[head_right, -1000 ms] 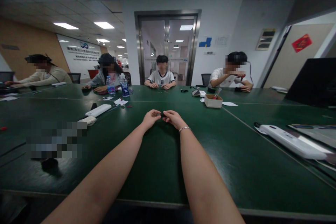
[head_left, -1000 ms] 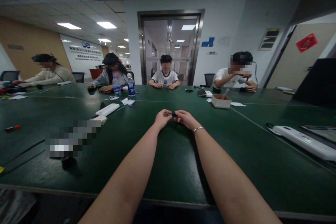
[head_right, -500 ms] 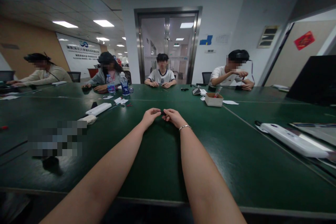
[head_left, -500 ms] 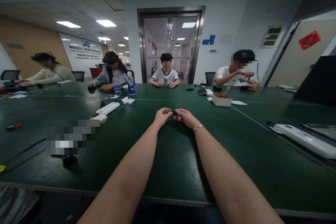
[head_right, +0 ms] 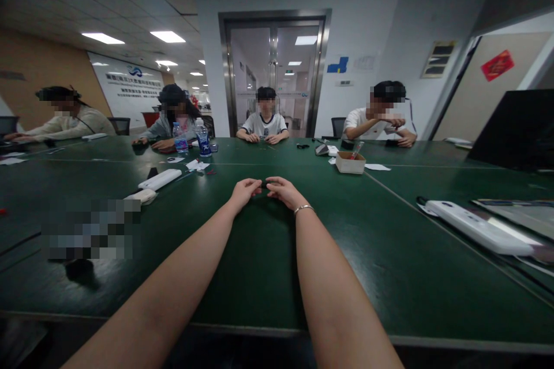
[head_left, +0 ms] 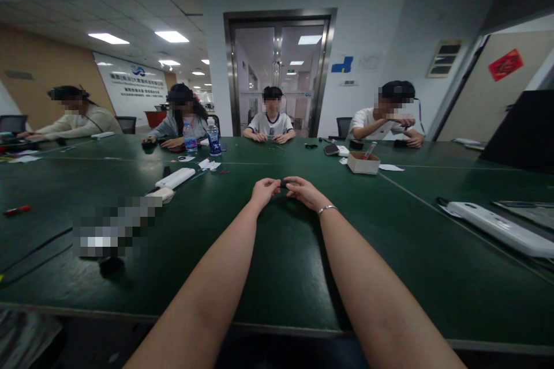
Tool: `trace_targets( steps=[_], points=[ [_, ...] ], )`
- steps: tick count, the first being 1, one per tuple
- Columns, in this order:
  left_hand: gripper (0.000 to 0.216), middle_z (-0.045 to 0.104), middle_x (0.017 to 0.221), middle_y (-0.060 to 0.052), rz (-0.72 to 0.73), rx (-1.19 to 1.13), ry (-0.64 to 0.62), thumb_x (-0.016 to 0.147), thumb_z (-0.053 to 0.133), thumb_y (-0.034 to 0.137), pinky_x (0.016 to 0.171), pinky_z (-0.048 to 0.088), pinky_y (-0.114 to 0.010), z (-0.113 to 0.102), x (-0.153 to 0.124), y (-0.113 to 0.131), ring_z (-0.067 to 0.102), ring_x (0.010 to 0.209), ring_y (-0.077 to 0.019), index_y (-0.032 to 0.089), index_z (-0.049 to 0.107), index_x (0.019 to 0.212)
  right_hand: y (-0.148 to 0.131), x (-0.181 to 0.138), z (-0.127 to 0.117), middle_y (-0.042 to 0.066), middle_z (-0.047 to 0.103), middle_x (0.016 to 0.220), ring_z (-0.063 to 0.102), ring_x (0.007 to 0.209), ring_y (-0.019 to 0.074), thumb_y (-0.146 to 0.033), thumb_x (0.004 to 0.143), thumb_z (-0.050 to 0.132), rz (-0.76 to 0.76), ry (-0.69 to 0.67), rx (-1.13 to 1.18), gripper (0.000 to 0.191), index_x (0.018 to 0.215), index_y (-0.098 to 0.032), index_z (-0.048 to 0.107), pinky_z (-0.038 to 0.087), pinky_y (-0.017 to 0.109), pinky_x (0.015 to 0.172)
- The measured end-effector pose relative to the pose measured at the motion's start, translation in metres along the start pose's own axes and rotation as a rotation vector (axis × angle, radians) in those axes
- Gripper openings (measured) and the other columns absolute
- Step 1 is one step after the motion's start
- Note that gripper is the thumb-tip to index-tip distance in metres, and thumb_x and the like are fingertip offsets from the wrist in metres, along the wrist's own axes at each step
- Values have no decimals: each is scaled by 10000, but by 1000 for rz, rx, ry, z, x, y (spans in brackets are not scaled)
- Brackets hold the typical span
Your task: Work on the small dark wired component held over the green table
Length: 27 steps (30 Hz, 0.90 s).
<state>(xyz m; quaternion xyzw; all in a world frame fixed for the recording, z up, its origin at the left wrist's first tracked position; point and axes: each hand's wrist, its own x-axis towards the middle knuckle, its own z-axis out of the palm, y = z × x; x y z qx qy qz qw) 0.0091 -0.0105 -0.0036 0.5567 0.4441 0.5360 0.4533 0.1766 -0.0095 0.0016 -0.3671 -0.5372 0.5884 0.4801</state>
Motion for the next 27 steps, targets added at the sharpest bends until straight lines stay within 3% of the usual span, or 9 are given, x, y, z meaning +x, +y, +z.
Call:
trace_targets(
  steps=[6,11,15,27],
  points=[
    [261,699,776,-63,-36,-43,20,837,576,392,566,452,-220,2,3,1,663,657,-142,147,666,832,3,3,-1,15,669,848,603,537,72,-131,751,710,1,30,41,195,927,-177,641,514,207,573],
    [111,694,771,-39,-21,-39,-8,787,628,218,594,450,-210,3,0,4,652,670,-123,155,660,872,1,1,-1,20,678,860,607,540,71,-121,740,722,12,25,63,209,921,-175,634,517,201,573],
    [87,686,745,-34,9,-18,0,817,585,190,590,436,-206,2,-2,5,643,658,-115,148,649,859,-2,-1,0,13,670,819,611,549,77,-92,744,702,20,23,54,218,936,-171,633,516,198,581],
    [436,582,529,-15,-29,144,31,842,516,519,504,403,-237,1,-3,8,504,443,-97,151,580,619,-8,-5,3,21,666,851,613,587,76,-76,749,696,32,-24,-3,232,952,-176,646,522,185,585]
  ],
)
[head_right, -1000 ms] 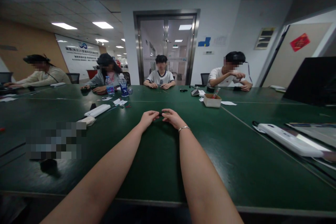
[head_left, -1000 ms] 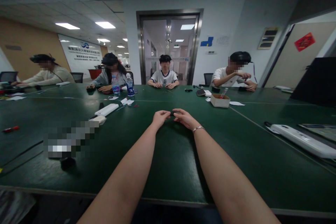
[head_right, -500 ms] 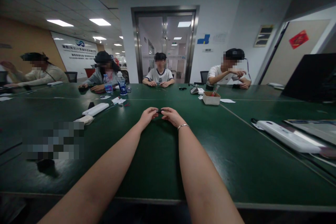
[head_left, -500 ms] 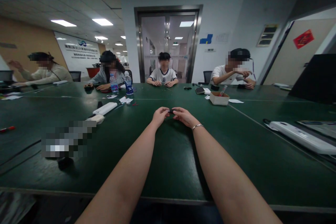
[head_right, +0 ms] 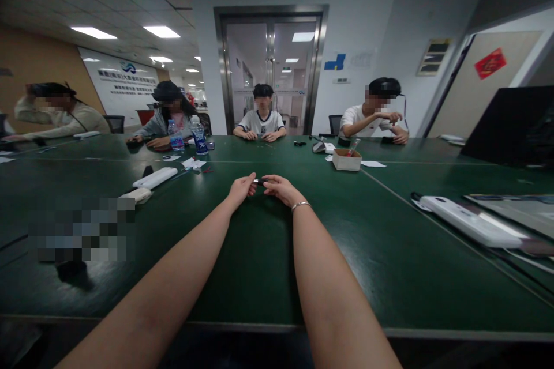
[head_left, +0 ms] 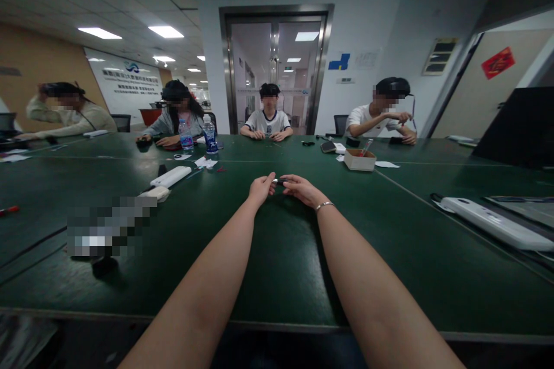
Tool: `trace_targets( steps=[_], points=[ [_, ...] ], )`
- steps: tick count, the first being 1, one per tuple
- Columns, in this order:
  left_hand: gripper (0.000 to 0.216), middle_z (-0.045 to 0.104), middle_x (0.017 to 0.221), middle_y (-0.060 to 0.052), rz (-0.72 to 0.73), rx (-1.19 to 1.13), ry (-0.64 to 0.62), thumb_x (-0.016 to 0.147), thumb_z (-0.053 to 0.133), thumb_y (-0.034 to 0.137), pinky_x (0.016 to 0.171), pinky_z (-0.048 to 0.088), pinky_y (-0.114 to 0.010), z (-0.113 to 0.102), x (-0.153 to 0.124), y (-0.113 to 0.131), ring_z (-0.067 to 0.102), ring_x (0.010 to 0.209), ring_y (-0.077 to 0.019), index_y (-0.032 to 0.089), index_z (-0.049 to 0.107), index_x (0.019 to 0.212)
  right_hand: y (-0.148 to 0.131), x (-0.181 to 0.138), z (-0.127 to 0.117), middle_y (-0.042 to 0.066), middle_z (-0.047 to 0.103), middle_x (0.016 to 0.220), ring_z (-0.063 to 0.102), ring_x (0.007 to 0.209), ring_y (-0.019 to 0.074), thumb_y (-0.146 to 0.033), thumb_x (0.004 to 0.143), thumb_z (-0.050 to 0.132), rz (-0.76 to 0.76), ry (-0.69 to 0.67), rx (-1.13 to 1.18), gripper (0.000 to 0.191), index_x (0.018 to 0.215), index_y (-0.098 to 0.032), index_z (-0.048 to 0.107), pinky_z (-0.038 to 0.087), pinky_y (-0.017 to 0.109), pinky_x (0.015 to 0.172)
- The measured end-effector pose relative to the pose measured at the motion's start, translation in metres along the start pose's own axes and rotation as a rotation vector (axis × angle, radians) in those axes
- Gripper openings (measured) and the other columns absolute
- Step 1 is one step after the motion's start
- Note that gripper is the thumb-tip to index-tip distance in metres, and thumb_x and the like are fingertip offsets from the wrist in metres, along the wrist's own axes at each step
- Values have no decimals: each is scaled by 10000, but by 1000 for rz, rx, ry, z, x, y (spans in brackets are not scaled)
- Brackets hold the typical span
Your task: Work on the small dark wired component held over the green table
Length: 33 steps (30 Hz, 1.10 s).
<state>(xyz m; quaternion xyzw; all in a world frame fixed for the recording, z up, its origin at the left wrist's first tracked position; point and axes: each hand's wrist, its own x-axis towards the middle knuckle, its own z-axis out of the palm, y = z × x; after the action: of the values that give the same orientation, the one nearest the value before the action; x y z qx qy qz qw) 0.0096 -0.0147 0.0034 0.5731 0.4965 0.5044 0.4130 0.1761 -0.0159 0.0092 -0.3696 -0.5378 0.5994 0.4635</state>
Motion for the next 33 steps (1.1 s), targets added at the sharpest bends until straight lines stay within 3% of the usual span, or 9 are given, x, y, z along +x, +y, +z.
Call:
trace_targets(
  steps=[6,11,18,22,27,30,33],
  points=[
    [524,537,469,-8,3,106,28,827,480,587,503,387,-243,1,-3,2,462,404,-94,162,563,533,1,1,-1,10,654,834,610,586,73,-79,729,703,-9,-21,6,249,951,-173,641,519,188,603],
    [521,580,521,-14,70,250,23,821,449,618,525,371,-250,-4,-6,-2,513,470,-125,183,587,569,6,5,-3,-6,652,763,614,597,85,-64,654,747,-17,-29,-30,319,916,-167,597,518,208,621],
    [515,541,538,-24,175,567,134,812,464,619,552,273,-276,-8,-15,5,486,555,-166,214,524,500,10,15,15,-40,615,599,514,469,66,-62,556,784,-58,-39,-428,288,696,-162,553,395,165,419],
    [463,508,534,-11,211,652,89,780,551,568,558,253,-270,-7,-17,7,466,566,-160,211,482,492,5,15,33,-66,552,488,485,419,62,-4,548,730,-74,67,-654,260,618,-166,540,372,161,401],
    [437,492,522,6,206,614,41,753,596,541,551,254,-260,-9,-19,6,445,555,-149,210,468,498,5,11,44,-55,548,424,529,391,86,24,576,665,-20,28,-546,239,642,-172,544,398,153,377],
    [445,507,523,7,164,552,-8,713,611,602,542,264,-259,-6,-23,10,447,533,-151,218,496,519,6,4,36,-48,555,429,544,399,91,5,597,668,9,8,-450,225,652,-172,539,431,157,387],
    [431,513,476,-6,87,479,-151,635,676,608,528,271,-261,-2,-35,21,452,495,-156,229,529,492,2,-16,17,-26,608,524,558,433,84,-86,600,749,-3,-16,-399,220,688,-162,562,451,165,412]
  ],
)
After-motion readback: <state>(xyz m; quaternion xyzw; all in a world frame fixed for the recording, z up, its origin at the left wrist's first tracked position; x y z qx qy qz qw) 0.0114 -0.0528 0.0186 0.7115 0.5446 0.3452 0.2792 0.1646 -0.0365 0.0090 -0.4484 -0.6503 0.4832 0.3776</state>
